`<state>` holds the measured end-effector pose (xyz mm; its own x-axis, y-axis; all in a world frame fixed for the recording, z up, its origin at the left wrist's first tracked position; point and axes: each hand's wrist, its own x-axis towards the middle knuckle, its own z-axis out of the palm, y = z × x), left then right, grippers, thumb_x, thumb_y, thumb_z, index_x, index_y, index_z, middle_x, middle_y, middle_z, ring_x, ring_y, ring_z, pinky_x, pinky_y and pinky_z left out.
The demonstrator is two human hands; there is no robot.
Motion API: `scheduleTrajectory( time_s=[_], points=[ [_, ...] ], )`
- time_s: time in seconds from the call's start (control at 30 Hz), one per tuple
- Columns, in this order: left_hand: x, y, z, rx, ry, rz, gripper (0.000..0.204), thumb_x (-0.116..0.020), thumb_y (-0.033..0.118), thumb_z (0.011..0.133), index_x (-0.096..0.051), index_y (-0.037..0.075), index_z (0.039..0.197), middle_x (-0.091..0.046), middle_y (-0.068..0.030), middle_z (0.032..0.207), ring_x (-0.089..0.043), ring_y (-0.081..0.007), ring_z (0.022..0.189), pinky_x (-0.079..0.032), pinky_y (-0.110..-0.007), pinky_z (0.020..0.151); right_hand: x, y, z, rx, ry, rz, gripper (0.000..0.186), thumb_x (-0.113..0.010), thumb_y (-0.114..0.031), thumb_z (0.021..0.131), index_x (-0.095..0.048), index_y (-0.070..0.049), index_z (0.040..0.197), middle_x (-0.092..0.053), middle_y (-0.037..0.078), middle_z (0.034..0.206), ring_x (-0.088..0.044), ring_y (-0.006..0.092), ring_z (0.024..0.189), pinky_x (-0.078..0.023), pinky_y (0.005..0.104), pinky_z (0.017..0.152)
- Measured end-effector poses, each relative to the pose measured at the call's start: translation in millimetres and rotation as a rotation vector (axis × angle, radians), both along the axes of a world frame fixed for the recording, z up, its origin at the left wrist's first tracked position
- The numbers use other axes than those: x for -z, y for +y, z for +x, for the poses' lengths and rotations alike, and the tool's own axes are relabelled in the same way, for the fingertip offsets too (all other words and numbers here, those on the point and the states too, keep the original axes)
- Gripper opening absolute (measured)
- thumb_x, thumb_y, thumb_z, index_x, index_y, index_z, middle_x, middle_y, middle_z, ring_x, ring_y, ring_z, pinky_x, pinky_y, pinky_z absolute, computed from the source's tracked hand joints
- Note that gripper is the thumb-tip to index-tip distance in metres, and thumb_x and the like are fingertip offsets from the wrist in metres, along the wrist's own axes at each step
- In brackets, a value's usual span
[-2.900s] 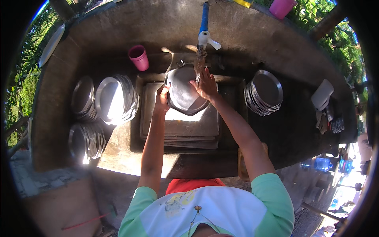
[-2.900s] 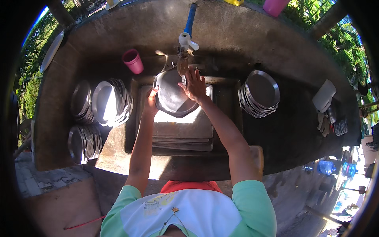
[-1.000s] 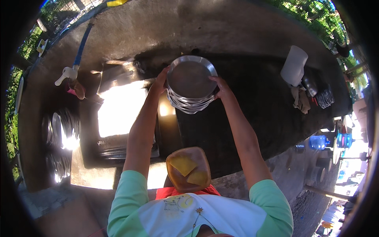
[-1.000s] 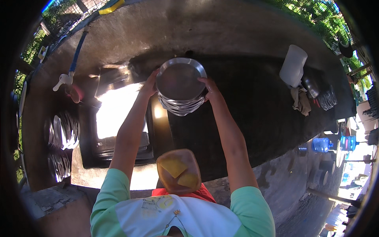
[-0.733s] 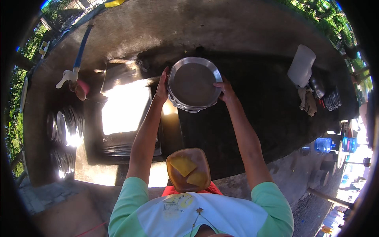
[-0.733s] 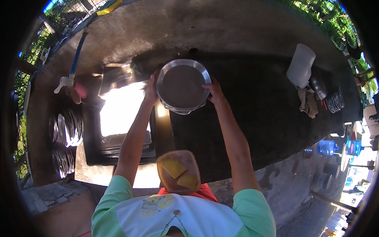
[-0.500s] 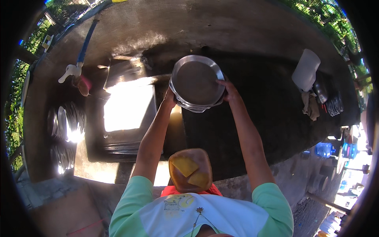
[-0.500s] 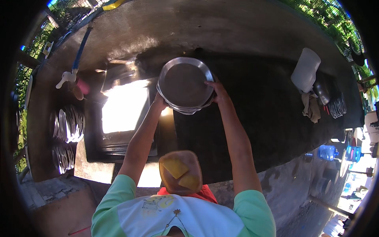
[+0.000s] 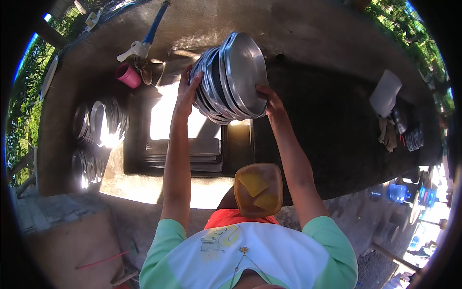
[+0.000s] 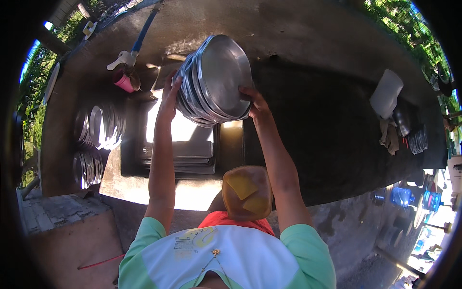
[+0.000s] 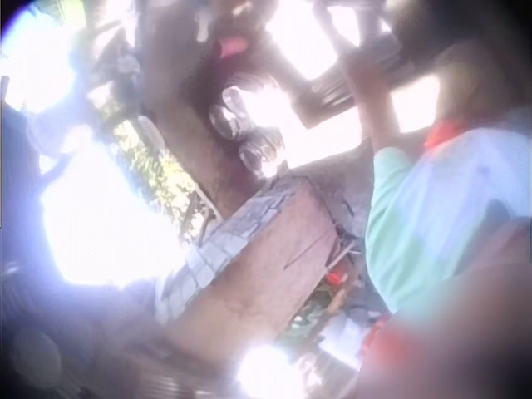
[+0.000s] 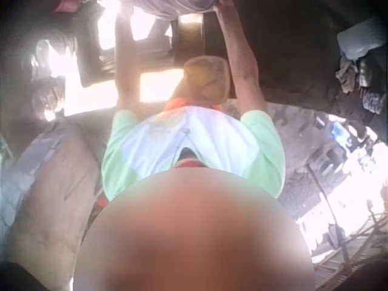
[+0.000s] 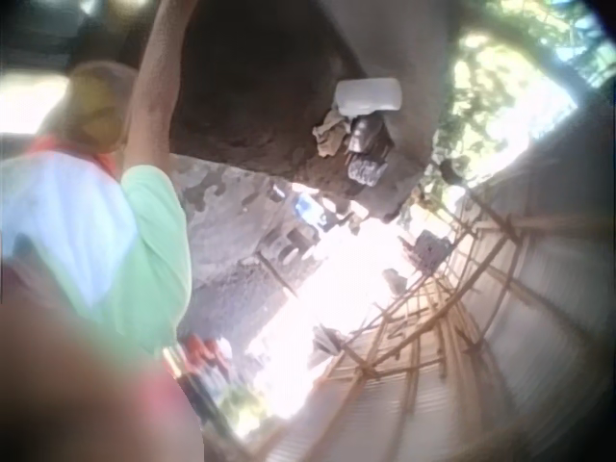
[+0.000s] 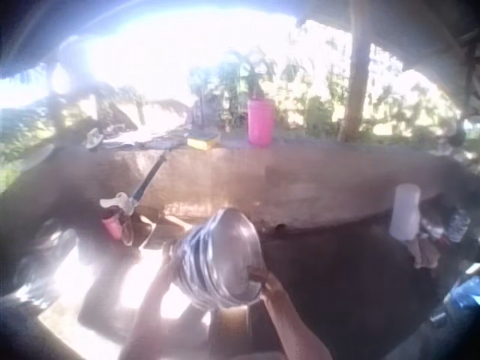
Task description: The person scrubs multiple metal plates with a yellow sponge, rinses them under a running tap, and stacks the cleaned plates on the sink counter. The person repeats this process for several plates throughout the clip.
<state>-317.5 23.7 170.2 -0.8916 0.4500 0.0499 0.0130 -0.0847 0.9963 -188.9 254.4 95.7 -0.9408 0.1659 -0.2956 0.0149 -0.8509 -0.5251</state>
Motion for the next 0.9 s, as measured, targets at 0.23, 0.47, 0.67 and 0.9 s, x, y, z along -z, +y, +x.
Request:
scheduleTrajectory(
  time_s=[0.23, 0.47, 0.67, 0.9],
  points=[
    [-59, -62, -9, -0.036, 0.309, -0.575, 0.106, -0.060, 0.072, 0.060, -0.031, -0.002, 0.131, -0.047, -0.0261, 0.122, -0.048, -0.0360, 0.113, -0.037, -0.037, 0.094, 39, -108, -12, 0.049, 0.001, -0.216, 0.047, -0.058, -0.014, 0.071, -0.048, 0.004, 0.114, -0.058, 0.018, 0.106, -0.057, 0.0328, 0.098, -0.043, 0.0435, 0.092],
    [-61, -83, 7, -0.001, 0.343, -0.636, 0.099, -0.062, 0.067, 0.063, -0.033, 0.000, 0.131, -0.051, -0.0266, 0.118, -0.049, -0.0360, 0.112, -0.037, -0.037, 0.093, 65, -158, 1, 0.104, -0.047, -0.312, 0.050, -0.056, -0.019, 0.070, -0.047, 0.004, 0.114, -0.058, 0.019, 0.103, -0.058, 0.0331, 0.093, -0.043, 0.0425, 0.090],
    [-81, -59, 30, 0.065, 0.432, -0.691, 0.089, -0.059, 0.063, 0.070, -0.036, 0.000, 0.129, -0.047, -0.0225, 0.124, -0.045, -0.0348, 0.116, -0.033, -0.037, 0.096, 53, -167, 20, 0.113, 0.053, -0.536, 0.048, -0.055, -0.016, 0.070, -0.048, 0.002, 0.113, -0.057, 0.017, 0.101, -0.058, 0.0340, 0.087, -0.048, 0.0481, 0.082],
    [-100, -8, 71, 0.130, 0.487, -0.715, 0.090, -0.057, 0.062, 0.072, -0.034, -0.001, 0.131, -0.039, -0.0218, 0.131, -0.035, -0.0335, 0.124, -0.027, -0.037, 0.102, 18, -126, 80, 0.155, 0.092, -0.595, 0.041, -0.055, -0.015, 0.069, -0.053, 0.001, 0.106, -0.060, 0.018, 0.097, -0.060, 0.0313, 0.084, -0.049, 0.0429, 0.081]
  ],
)
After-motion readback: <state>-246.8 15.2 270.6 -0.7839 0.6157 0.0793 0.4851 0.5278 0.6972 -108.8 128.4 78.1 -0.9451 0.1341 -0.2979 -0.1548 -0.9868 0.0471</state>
